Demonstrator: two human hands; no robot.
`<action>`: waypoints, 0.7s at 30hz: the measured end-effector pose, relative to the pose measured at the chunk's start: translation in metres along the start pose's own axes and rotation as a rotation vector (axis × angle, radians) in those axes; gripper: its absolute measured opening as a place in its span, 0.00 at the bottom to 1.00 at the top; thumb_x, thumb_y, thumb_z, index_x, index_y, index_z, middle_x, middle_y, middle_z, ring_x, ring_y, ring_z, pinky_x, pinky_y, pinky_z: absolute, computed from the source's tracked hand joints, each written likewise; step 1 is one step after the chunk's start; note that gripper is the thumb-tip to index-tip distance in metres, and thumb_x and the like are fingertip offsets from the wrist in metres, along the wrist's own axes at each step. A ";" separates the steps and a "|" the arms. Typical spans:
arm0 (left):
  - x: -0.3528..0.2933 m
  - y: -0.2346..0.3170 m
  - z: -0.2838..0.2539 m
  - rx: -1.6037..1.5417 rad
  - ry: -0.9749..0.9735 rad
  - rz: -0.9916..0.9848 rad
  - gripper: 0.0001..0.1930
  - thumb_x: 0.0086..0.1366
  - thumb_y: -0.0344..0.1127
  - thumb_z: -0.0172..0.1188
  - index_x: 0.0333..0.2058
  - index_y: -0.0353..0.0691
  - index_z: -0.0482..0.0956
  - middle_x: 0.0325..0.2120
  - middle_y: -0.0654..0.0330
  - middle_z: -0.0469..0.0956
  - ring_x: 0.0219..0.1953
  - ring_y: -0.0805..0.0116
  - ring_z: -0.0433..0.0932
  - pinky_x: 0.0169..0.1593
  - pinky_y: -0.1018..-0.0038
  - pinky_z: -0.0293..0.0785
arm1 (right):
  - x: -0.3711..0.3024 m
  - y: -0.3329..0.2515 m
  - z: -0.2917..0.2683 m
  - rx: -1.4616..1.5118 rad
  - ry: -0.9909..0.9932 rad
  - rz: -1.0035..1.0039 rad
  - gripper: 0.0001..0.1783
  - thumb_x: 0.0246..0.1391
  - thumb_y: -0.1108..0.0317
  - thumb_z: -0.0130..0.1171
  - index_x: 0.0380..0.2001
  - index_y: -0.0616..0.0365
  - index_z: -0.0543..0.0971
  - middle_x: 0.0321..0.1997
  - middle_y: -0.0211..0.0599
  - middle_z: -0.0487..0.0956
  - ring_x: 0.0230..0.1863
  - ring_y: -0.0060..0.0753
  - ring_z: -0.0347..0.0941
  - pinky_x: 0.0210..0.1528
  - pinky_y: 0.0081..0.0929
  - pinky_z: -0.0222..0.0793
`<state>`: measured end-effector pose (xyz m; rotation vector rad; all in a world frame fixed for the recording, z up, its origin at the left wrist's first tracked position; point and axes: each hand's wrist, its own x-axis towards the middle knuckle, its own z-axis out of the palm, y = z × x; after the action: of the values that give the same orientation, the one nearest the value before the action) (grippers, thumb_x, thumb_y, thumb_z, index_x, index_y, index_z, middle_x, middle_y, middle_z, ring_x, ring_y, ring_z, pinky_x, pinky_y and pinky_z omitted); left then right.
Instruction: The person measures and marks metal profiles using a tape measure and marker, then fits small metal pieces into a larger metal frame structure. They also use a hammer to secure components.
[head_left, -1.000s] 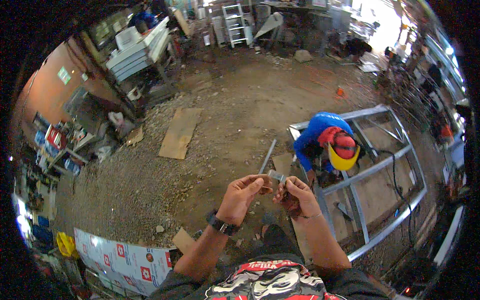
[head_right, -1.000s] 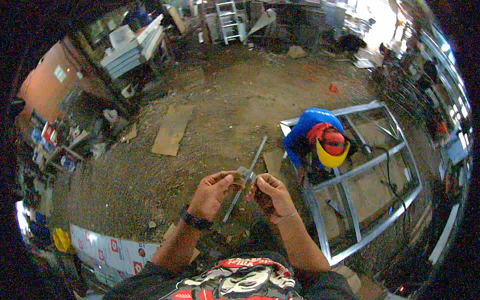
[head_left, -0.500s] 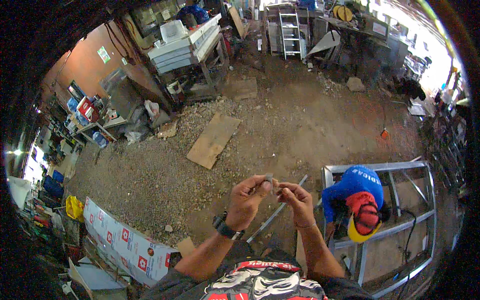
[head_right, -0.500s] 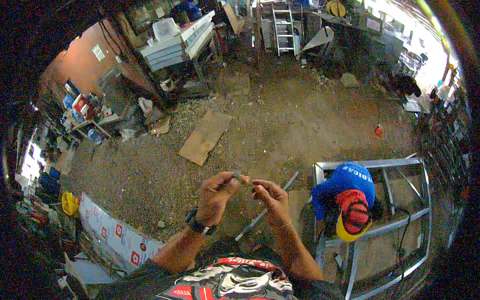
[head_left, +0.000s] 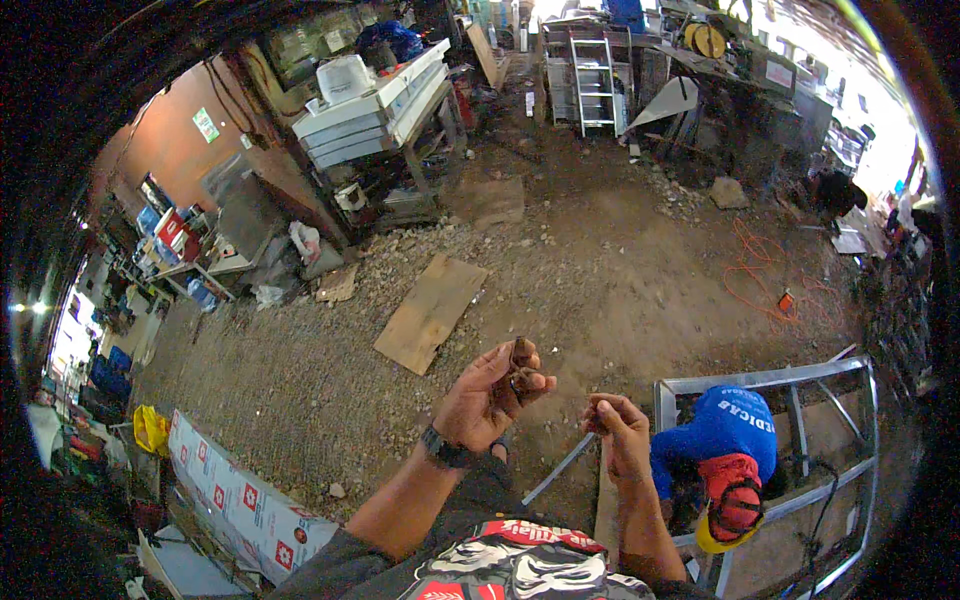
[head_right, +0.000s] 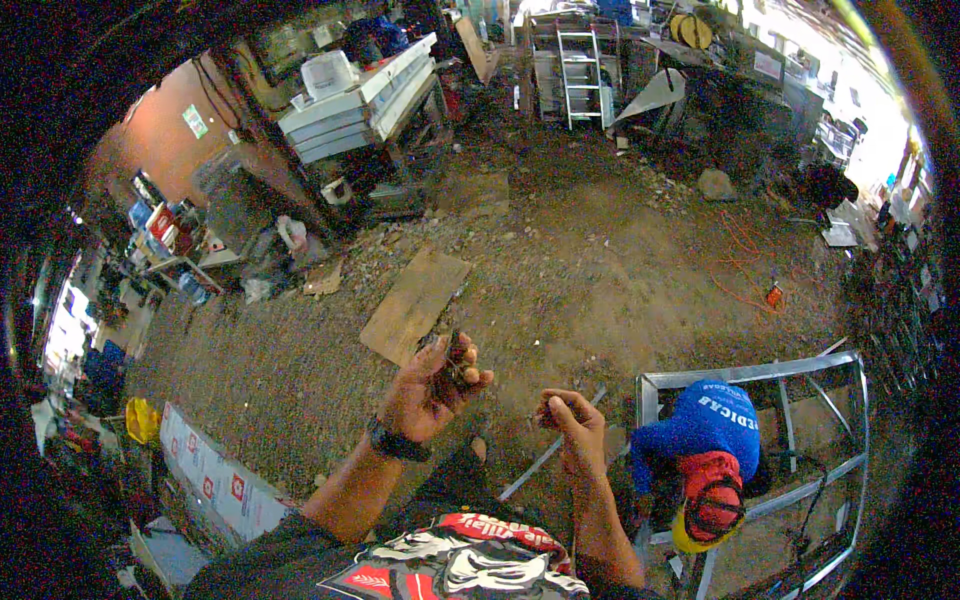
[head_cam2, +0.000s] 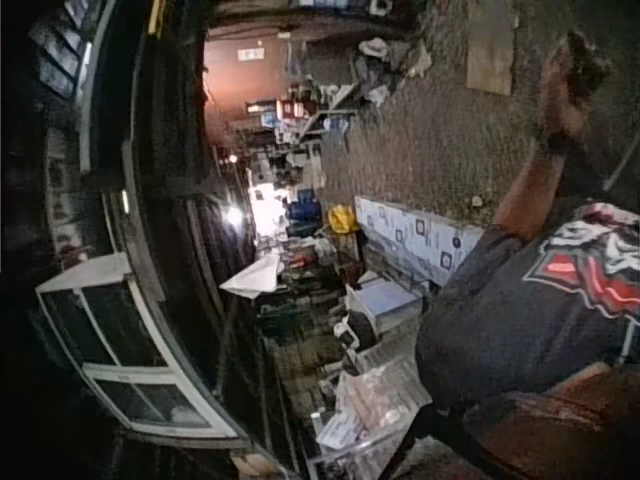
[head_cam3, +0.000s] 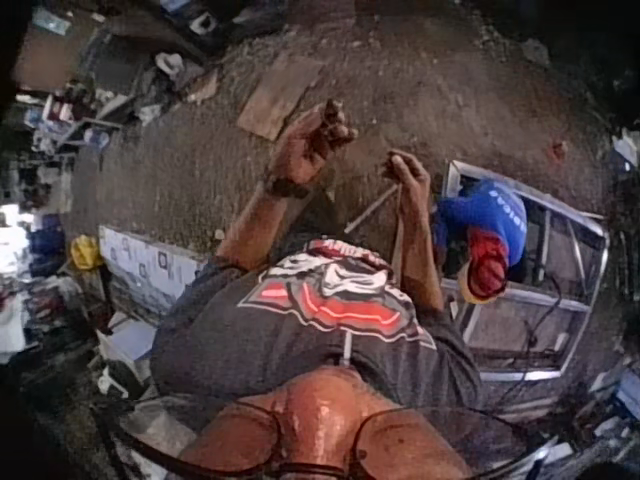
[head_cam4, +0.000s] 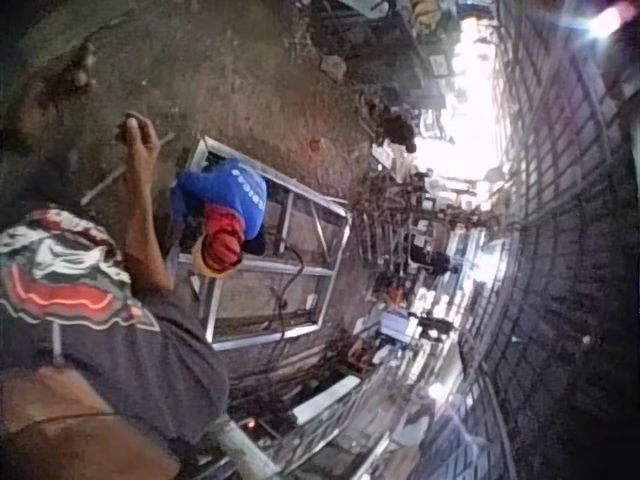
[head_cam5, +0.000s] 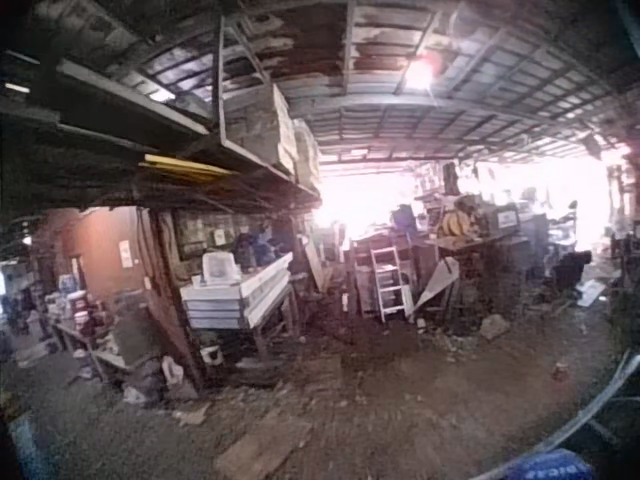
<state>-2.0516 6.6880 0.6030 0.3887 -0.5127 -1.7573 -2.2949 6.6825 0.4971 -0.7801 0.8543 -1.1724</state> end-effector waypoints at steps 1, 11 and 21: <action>0.015 0.008 -0.010 0.022 0.008 -0.008 0.16 0.80 0.41 0.53 0.53 0.33 0.78 0.44 0.58 0.84 0.44 0.62 0.88 0.62 0.56 0.80 | 0.016 0.003 0.003 -0.015 0.019 0.003 0.13 0.68 0.67 0.63 0.48 0.65 0.83 0.39 0.39 0.86 0.39 0.31 0.82 0.44 0.32 0.79; 0.224 0.145 -0.095 0.203 -0.053 -0.198 0.18 0.79 0.45 0.55 0.51 0.32 0.79 0.38 0.57 0.84 0.37 0.64 0.87 0.56 0.57 0.84 | 0.238 0.002 0.067 -0.119 0.133 -0.078 0.11 0.69 0.68 0.62 0.48 0.64 0.84 0.39 0.36 0.87 0.39 0.26 0.83 0.45 0.26 0.79; 0.406 0.231 -0.139 0.202 -0.022 -0.261 0.17 0.78 0.47 0.56 0.42 0.38 0.81 0.32 0.62 0.82 0.32 0.67 0.85 0.49 0.57 0.85 | 0.440 -0.109 0.198 -0.391 -0.021 -0.427 0.14 0.67 0.75 0.62 0.54 0.66 0.82 0.44 0.34 0.84 0.46 0.23 0.80 0.53 0.24 0.75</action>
<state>-1.8870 6.2287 0.6117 0.6004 -0.6823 -1.9684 -2.0966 6.2451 0.6162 -1.3413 0.9401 -1.3838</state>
